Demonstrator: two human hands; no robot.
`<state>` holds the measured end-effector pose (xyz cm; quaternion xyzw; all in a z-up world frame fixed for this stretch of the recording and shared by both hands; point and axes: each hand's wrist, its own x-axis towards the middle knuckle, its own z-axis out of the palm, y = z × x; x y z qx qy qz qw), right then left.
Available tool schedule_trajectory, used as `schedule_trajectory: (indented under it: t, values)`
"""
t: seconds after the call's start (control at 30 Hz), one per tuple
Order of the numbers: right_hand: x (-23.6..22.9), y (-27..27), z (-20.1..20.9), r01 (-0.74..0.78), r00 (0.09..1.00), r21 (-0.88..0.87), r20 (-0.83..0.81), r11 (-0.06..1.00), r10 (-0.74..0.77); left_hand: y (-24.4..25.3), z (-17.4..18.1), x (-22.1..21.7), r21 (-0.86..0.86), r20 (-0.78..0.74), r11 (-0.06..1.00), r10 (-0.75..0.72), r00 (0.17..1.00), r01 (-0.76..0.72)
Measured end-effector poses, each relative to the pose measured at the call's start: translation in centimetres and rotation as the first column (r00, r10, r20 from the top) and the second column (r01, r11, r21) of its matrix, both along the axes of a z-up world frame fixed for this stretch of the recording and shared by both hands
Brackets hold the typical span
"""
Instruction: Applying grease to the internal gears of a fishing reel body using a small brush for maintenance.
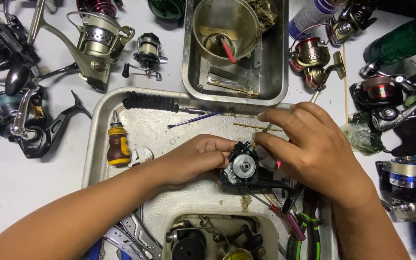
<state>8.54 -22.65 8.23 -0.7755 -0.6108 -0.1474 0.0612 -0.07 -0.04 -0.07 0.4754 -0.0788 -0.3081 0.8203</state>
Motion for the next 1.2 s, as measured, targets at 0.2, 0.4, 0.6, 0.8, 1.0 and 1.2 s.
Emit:
schedule_trajectory:
  t: [0.2, 0.4, 0.6, 0.8, 1.0, 1.2]
  values:
    - [0.7, -1.0, -0.5, 0.007, 0.996, 0.003, -0.092, 1.0, -0.007, 0.0, -1.1, 0.0, 0.038, 0.025, 0.999, 0.011, 1.0, -0.012]
    - [1.6, -4.7, 0.8, 0.112, 0.992, 0.225, -0.086, 0.968, -0.095, 0.0, -0.2, 0.0, 0.07, 0.005, 0.997, 0.036, 0.999, -0.036]
    - [-0.3, -10.2, 2.0, 0.469, 0.875, 0.503, -0.379, 0.726, -0.302, 0.3, 1.3, -0.1, 0.061, 0.127, 0.993, 0.091, 0.988, -0.1]
    - [-2.5, -11.1, 0.2, 0.599, 0.699, 0.479, -0.704, 0.642, -0.127, 0.5, 2.2, -0.3, 0.2, -0.183, 0.941, 0.31, 0.933, -0.273]
    - [-2.7, -9.4, -2.6, 0.685, 0.617, 0.444, -0.775, 0.577, -0.136, 0.4, 2.3, -0.2, 0.185, -0.242, 0.912, 0.404, 0.882, -0.367]
    - [-2.4, -8.8, -3.5, 0.71, 0.629, 0.361, -0.711, 0.605, -0.314, 1.0, 0.2, -0.7, 0.127, -0.208, 0.901, 0.433, 0.877, -0.415]
